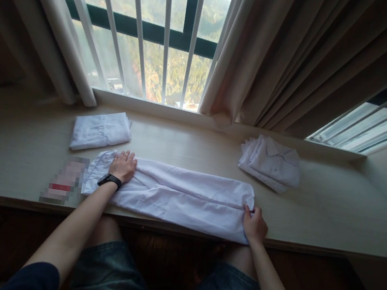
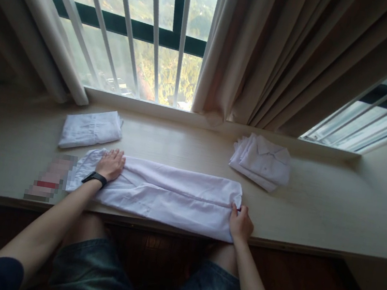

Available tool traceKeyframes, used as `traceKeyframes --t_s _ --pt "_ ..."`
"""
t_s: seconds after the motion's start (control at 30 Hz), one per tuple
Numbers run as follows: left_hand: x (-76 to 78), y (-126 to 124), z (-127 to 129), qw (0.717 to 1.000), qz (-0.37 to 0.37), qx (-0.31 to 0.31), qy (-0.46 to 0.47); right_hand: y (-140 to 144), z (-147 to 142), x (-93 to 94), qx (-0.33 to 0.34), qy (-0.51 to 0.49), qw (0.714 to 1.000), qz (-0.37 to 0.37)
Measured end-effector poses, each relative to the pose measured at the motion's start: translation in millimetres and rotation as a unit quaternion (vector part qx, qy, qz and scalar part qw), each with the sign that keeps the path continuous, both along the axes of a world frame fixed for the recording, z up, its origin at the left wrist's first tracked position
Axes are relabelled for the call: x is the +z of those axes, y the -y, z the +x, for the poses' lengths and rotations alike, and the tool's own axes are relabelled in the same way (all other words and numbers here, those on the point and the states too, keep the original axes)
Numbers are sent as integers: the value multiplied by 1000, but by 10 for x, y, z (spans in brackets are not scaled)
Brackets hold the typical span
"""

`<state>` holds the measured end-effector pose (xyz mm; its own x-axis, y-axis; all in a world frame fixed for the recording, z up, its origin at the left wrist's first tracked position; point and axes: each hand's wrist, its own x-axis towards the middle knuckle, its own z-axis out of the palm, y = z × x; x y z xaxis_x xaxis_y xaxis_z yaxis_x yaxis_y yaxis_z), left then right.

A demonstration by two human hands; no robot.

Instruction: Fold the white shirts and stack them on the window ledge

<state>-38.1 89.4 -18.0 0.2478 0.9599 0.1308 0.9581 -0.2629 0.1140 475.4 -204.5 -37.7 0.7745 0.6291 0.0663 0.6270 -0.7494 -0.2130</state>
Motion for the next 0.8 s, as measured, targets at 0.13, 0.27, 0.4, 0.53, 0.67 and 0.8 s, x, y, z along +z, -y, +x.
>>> traceKeyframes --t_s 0.13,0.27,0.4,0.53,0.67,0.8 --pt "52 91 146 999 7 -31 -4 6 280 27 -42 -8 999 10" --pt "263 484 642 996 52 -65 23 26 713 23 -44 -65 994 73" --pt "437 1122 1293 968 77 -233 58 13 989 64 -12 -176 975 138" --pt "344 1550 1637 954 52 -285 73 -34 1023 128 -23 -229 963 142" --pt "141 1598 1586 955 41 -282 78 -58 989 155 -26 -257 956 138" --pt "78 1555 1491 955 55 -277 92 -78 932 182 -16 -319 932 171"
